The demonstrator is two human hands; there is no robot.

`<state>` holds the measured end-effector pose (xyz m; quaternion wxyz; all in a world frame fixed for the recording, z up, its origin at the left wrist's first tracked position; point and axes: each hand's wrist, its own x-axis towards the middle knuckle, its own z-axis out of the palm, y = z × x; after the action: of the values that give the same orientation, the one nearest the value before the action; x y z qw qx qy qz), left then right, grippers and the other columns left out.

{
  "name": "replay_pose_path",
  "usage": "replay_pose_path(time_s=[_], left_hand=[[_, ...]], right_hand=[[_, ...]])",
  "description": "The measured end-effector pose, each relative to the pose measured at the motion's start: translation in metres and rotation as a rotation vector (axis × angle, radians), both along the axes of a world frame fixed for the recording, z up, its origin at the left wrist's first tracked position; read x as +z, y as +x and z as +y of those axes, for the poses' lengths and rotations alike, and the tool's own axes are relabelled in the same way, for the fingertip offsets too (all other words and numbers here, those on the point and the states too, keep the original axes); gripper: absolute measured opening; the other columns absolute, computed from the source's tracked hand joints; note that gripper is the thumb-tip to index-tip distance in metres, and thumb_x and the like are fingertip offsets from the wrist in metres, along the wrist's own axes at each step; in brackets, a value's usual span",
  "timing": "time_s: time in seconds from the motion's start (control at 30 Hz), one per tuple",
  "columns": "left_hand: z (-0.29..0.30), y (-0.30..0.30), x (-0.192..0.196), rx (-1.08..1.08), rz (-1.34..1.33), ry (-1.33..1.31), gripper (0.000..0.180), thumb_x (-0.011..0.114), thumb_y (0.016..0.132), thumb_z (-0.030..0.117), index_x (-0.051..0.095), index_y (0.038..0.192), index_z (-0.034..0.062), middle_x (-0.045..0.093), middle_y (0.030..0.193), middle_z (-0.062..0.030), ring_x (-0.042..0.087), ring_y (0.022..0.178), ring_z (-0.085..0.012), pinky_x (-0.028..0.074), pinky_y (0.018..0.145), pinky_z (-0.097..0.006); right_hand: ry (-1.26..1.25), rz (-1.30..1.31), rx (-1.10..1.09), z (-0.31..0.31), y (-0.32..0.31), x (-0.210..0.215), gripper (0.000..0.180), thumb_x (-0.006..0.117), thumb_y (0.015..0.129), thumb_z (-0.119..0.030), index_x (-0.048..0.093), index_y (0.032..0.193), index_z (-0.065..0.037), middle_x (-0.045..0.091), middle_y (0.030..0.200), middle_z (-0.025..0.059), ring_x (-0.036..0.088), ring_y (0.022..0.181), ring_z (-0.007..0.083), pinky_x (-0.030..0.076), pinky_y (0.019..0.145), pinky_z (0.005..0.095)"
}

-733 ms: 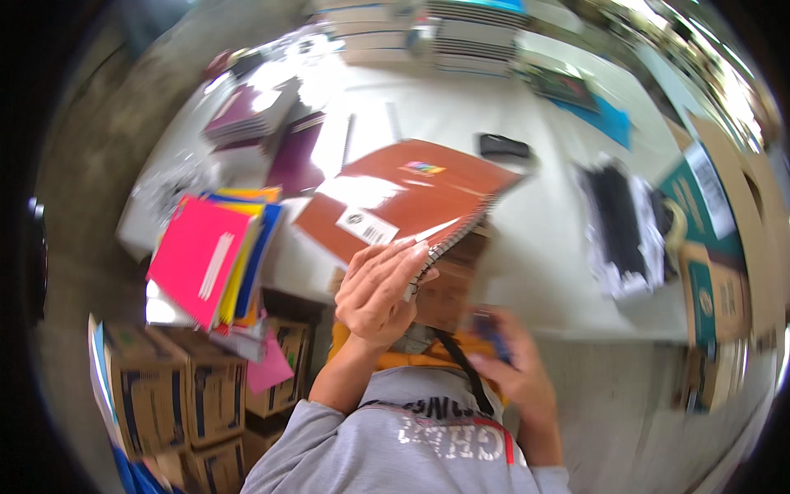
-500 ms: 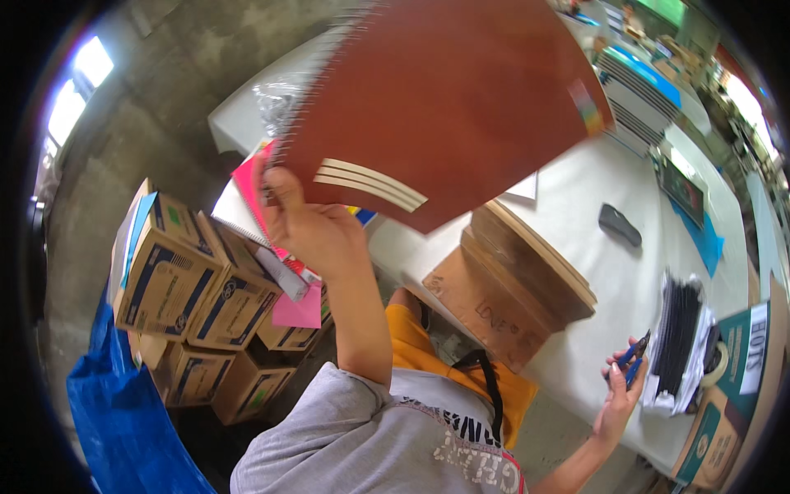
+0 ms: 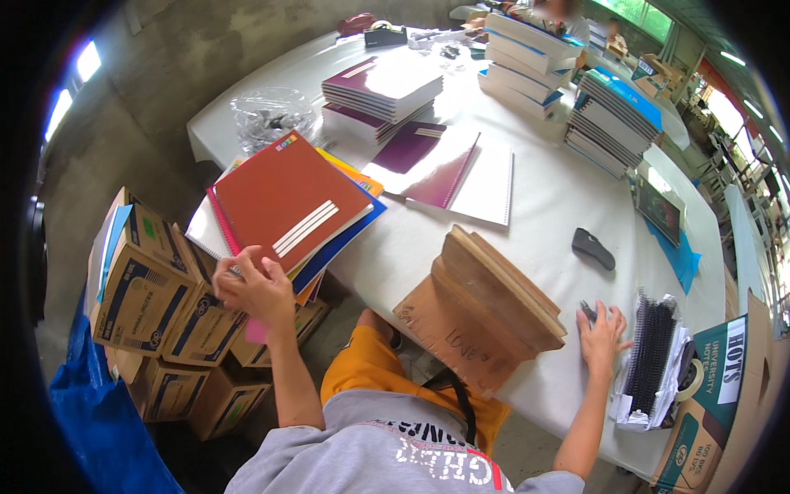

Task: The person binds notebooks by threading a plastic coil through the pre-punched holes of different colored notebook covers and paper stacks, using a hand-tool to crimp the ends of the coil.

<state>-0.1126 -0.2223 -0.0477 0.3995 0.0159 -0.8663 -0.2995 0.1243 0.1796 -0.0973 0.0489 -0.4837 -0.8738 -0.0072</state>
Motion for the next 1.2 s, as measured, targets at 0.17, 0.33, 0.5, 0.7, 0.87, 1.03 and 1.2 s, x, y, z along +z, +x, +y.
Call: replay_pose_path(time_s=[0.17,0.33,0.5,0.7,0.87,1.03,1.2], left_hand=[[0.054,0.015,0.025,-0.444,0.212,-0.107,0.024,0.06,0.078,0.004,0.061,0.101,0.0082,0.045,0.12,-0.0136,0.044,0.117,-0.0321,0.038,0.095,-0.043],[0.159,-0.014,0.014,-1.19,-0.215,0.228,0.032,0.059,0.083,0.012,0.057,0.113,0.0021,0.051,0.12,-0.021,0.051,0.113,-0.0352,0.042,0.092,-0.041],[0.222,-0.089,-0.021,-0.968,-0.404,-0.029,0.071,0.054,0.084,0.051,0.045,0.128,-0.004,0.037,0.134,-0.0255,0.04,0.123,-0.0383,0.035,0.1,-0.043],[0.255,-0.11,-0.064,-0.69,-0.72,-0.565,0.086,0.035,0.084,0.068,0.036,0.136,-0.001,0.024,0.145,-0.0226,0.019,0.138,-0.0292,0.008,0.11,-0.052],[0.278,-0.084,-0.041,-0.908,-0.761,-0.562,0.056,0.042,0.091,0.047,0.049,0.128,0.0066,0.043,0.135,-0.0193,0.043,0.124,-0.0305,0.035,0.1,-0.049],[0.252,-0.121,-0.049,-0.598,-0.32,-0.227,0.061,0.058,0.085,0.034,0.039,0.132,-0.0008,0.046,0.132,-0.0191,0.041,0.124,-0.0333,0.036,0.099,-0.044],[0.253,-0.135,-0.075,-0.567,-0.619,-0.21,0.07,0.055,0.084,0.049,0.041,0.129,-0.0029,0.042,0.135,-0.0157,0.036,0.128,-0.0303,0.028,0.103,-0.05]], right_hand=[[-0.519,0.659,0.44,0.047,-0.065,0.01,0.034,0.058,0.087,-0.026,0.057,0.116,-0.009,0.062,0.099,0.0111,0.061,0.086,0.0218,0.048,0.08,0.0355],[-0.821,0.634,0.503,0.018,-0.197,0.042,0.047,0.058,0.087,-0.033,0.048,0.124,-0.005,0.061,0.104,0.0175,0.059,0.096,0.0219,0.046,0.084,0.032],[-0.463,0.498,0.324,0.058,-0.269,-0.028,0.065,0.06,0.084,-0.044,0.039,0.126,0.001,0.06,0.099,0.0182,0.059,0.084,0.0217,0.047,0.071,0.0298],[-0.963,0.553,0.101,0.047,-0.294,-0.011,0.046,0.063,0.082,-0.042,0.053,0.088,0.002,0.053,0.071,0.0071,0.041,0.046,0.0104,0.029,0.037,0.0289],[-0.986,0.499,0.061,0.055,-0.303,-0.024,0.042,0.073,0.074,-0.04,0.058,0.068,-0.002,0.056,0.064,0.0078,0.052,0.052,0.0142,0.039,0.043,0.0301],[-0.671,0.488,0.163,0.045,-0.308,-0.029,0.043,0.078,0.07,-0.026,0.061,0.091,0.008,0.065,0.088,0.0197,0.065,0.076,0.0247,0.052,0.067,0.0331],[-0.896,0.743,-0.038,0.1,-0.292,-0.048,0.031,0.071,0.077,-0.02,0.06,0.094,0.004,0.065,0.088,0.0139,0.064,0.072,0.0224,0.053,0.063,0.0348]])
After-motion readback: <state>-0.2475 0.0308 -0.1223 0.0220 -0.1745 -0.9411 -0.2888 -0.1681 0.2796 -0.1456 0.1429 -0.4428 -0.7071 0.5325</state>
